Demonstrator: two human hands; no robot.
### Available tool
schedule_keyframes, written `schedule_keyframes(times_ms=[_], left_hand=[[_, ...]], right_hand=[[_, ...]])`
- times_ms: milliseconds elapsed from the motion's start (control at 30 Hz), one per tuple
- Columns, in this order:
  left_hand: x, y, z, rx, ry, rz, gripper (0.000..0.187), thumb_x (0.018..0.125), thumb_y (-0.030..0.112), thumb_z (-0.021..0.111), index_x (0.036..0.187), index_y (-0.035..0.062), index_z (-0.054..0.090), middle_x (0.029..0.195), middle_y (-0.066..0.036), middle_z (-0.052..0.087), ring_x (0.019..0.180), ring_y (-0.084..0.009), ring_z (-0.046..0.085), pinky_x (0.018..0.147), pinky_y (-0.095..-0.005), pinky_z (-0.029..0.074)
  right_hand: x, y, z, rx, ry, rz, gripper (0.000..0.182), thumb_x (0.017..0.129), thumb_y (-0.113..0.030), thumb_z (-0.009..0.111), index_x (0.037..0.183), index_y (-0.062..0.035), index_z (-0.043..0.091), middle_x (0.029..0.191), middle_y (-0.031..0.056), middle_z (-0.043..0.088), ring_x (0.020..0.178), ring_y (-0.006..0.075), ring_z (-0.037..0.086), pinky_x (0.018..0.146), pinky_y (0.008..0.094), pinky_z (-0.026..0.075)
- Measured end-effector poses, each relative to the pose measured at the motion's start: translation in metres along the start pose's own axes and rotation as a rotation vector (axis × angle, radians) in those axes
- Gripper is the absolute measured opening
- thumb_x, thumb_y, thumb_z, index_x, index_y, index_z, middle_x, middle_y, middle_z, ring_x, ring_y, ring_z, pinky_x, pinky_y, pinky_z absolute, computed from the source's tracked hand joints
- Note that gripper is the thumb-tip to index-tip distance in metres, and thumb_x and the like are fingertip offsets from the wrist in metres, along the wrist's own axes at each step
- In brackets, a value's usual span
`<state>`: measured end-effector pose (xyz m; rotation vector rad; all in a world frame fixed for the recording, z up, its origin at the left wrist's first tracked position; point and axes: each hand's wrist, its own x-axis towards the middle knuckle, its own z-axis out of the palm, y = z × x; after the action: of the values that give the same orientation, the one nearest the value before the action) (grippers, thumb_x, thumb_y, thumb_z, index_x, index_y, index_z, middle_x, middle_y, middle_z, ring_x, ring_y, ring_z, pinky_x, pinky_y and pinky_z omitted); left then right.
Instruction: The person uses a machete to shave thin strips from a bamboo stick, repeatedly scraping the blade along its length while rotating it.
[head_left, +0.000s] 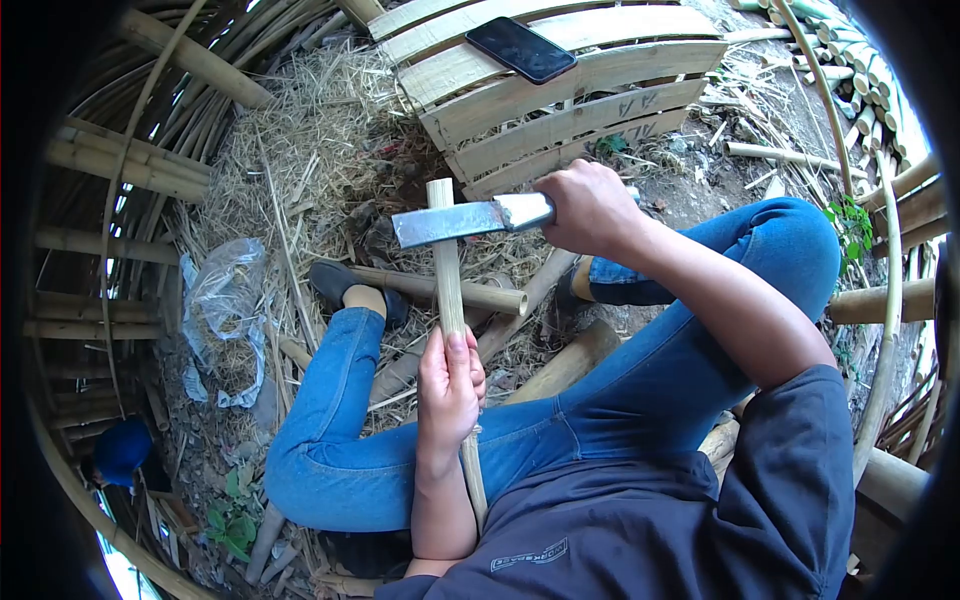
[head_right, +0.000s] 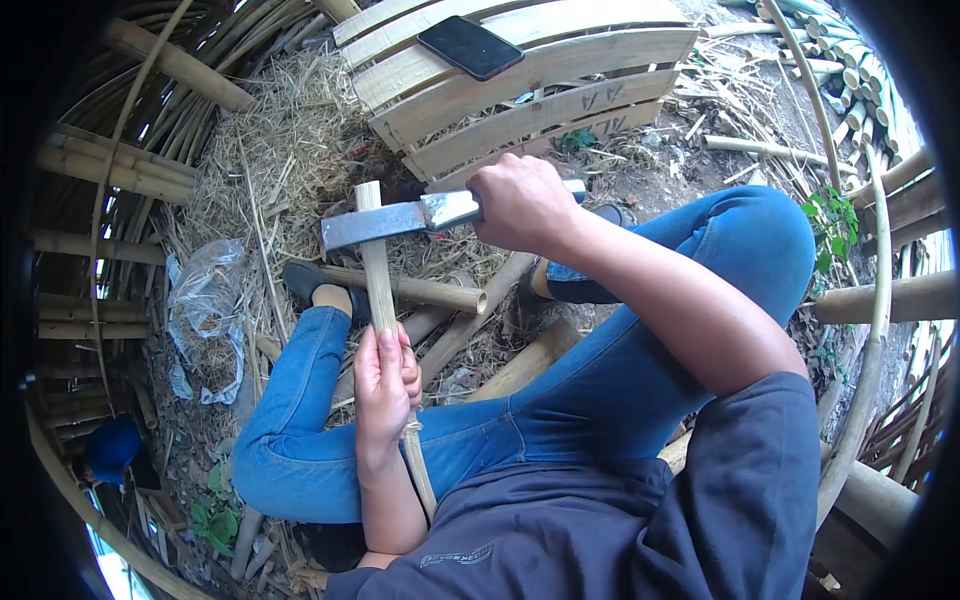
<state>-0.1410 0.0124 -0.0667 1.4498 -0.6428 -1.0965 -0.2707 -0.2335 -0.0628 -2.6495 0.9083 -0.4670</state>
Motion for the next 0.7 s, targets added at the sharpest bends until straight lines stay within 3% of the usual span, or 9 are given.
schedule_keyframes(times_ms=[267, 500, 667, 700], left_hand=[[0.001, -0.001, -0.001, 0.011, 0.004, -0.025, 0.027, 0.111, 0.032, 0.038, 0.101, 0.0089, 0.048, 0.063, 0.006, 0.038, 0.046, -0.0003, 0.032, 0.039, -0.0186, 0.028], [0.004, -0.01, 0.001, 0.128, 0.024, 0.025, 0.026, 0.111, 0.029, 0.039, 0.101, 0.0066, 0.049, 0.064, 0.005, 0.039, 0.049, -0.0015, 0.035, 0.043, -0.0194, 0.032], [0.005, -0.017, 0.001, 0.24, 0.053, 0.098, 0.026, 0.111, 0.032, 0.039, 0.1, 0.0085, 0.046, 0.063, 0.006, 0.039, 0.047, 0.0001, 0.033, 0.039, -0.0178, 0.027], [0.005, -0.019, 0.0, 0.252, 0.052, 0.111, 0.026, 0.111, 0.031, 0.039, 0.1, 0.0084, 0.046, 0.063, 0.006, 0.039, 0.047, 0.0001, 0.033, 0.039, -0.0177, 0.028]], right_hand=[[-0.02, -0.027, 0.013, 0.013, -0.158, -0.166, 0.011, 0.064, -0.015, 0.068, 0.069, -0.006, 0.071, 0.067, 0.021, 0.067, 0.065, 0.0399, 0.069, 0.064, 0.0471, 0.057], [-0.02, -0.023, 0.015, -0.017, -0.112, -0.14, 0.01, 0.063, -0.014, 0.068, 0.067, -0.0053, 0.071, 0.064, 0.0206, 0.066, 0.062, 0.0395, 0.068, 0.063, 0.0466, 0.057], [-0.017, -0.015, 0.015, -0.036, -0.103, -0.084, 0.012, 0.061, -0.016, 0.071, 0.069, -0.0076, 0.071, 0.065, 0.0182, 0.066, 0.064, 0.0382, 0.068, 0.064, 0.0465, 0.055], [-0.014, -0.013, 0.008, -0.065, -0.07, -0.122, 0.011, 0.066, -0.014, 0.067, 0.065, -0.0034, 0.07, 0.064, 0.0223, 0.066, 0.062, 0.0392, 0.07, 0.063, 0.0463, 0.058]])
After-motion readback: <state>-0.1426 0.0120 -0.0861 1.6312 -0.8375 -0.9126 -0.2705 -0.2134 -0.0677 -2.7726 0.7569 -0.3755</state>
